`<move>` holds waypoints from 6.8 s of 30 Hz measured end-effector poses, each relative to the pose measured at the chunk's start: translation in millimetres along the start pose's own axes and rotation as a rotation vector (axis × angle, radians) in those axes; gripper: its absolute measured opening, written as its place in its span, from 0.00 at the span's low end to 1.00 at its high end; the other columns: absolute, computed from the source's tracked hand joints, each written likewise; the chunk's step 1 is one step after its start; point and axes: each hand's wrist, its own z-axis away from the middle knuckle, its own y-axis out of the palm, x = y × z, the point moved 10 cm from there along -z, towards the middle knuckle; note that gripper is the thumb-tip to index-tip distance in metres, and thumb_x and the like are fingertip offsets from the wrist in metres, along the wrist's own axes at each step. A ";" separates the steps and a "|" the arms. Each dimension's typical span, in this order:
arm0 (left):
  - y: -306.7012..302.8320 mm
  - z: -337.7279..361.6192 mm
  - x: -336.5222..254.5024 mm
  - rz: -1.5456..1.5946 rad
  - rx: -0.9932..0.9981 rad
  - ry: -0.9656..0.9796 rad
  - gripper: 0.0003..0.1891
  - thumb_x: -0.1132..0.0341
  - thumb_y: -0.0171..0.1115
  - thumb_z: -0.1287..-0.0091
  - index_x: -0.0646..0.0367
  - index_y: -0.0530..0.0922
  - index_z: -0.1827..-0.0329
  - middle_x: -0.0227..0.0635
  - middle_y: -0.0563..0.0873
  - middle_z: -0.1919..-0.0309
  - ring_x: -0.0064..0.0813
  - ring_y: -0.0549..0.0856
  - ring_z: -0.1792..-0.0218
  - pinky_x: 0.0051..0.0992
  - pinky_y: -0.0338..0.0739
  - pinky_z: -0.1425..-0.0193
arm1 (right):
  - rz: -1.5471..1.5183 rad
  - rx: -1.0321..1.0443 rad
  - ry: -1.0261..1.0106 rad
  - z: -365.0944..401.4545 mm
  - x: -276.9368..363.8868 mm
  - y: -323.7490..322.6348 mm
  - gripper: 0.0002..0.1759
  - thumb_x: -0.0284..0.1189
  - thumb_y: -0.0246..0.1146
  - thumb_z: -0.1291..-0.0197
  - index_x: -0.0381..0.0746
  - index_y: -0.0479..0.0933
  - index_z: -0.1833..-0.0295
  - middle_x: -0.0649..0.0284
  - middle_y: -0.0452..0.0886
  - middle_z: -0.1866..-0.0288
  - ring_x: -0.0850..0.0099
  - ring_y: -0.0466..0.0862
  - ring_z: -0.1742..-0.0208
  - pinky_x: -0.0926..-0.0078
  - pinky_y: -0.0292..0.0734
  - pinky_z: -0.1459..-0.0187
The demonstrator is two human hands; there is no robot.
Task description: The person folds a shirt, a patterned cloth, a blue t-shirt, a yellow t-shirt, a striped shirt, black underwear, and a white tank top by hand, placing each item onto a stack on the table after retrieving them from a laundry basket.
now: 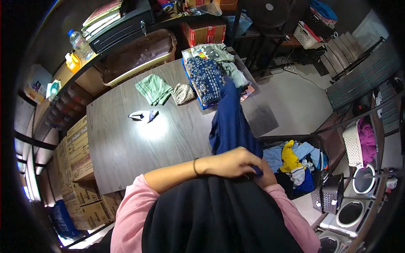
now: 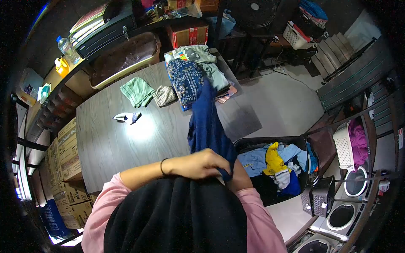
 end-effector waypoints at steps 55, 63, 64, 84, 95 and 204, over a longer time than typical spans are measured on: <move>-199.3 363.0 -19.4 0.056 -1.577 -0.136 0.17 0.78 0.66 0.41 0.66 0.76 0.48 0.29 0.80 0.63 0.14 0.77 0.67 0.13 0.72 0.62 | -0.432 -0.352 0.232 -33.0 -73.1 -136.5 0.11 0.28 0.63 0.37 0.38 0.78 0.50 0.69 0.79 0.61 0.79 0.80 0.60 0.81 0.76 0.56; -119.1 384.7 200.8 -0.278 -1.414 -1.071 0.44 0.50 0.78 0.54 0.67 0.69 0.38 0.60 0.76 0.44 0.49 0.77 0.42 0.42 0.71 0.38 | 0.232 -0.121 0.180 -1.2 -166.3 -15.4 0.12 0.26 0.68 0.46 0.35 0.81 0.55 0.59 0.86 0.64 0.71 0.84 0.65 0.73 0.79 0.60; -94.9 374.3 212.2 -0.486 -1.274 -1.150 0.39 0.48 0.77 0.53 0.65 0.72 0.43 0.55 0.77 0.50 0.49 0.78 0.49 0.42 0.73 0.44 | 0.262 -0.060 0.257 14.9 -155.8 2.2 0.08 0.24 0.68 0.47 0.36 0.82 0.60 0.59 0.85 0.67 0.71 0.84 0.67 0.72 0.78 0.63; -169.9 203.0 69.0 -1.171 -1.259 -0.312 0.10 0.79 0.61 0.56 0.60 0.78 0.68 0.43 0.78 0.70 0.47 0.79 0.64 0.39 0.75 0.59 | 0.286 -0.015 -0.223 -38.1 -27.7 51.3 0.06 0.21 0.60 0.45 0.33 0.70 0.70 0.51 0.77 0.77 0.54 0.80 0.75 0.63 0.73 0.72; -228.2 149.9 31.2 -0.079 -1.195 -0.464 0.07 0.69 0.61 0.36 0.64 0.82 0.62 0.32 0.82 0.75 0.19 0.82 0.75 0.19 0.74 0.73 | 0.054 0.017 -0.023 -74.3 44.9 10.7 0.06 0.22 0.63 0.47 0.33 0.72 0.72 0.66 0.74 0.81 0.82 0.74 0.78 0.80 0.70 0.76; -66.5 415.6 178.3 0.264 -1.363 -1.050 0.06 0.79 0.64 0.42 0.68 0.85 0.62 0.33 0.86 0.71 0.22 0.82 0.70 0.22 0.76 0.62 | 0.179 -0.161 0.544 95.5 -232.1 -49.5 0.10 0.19 0.67 0.49 0.36 0.86 0.59 0.64 0.87 0.67 0.80 0.81 0.68 0.80 0.76 0.62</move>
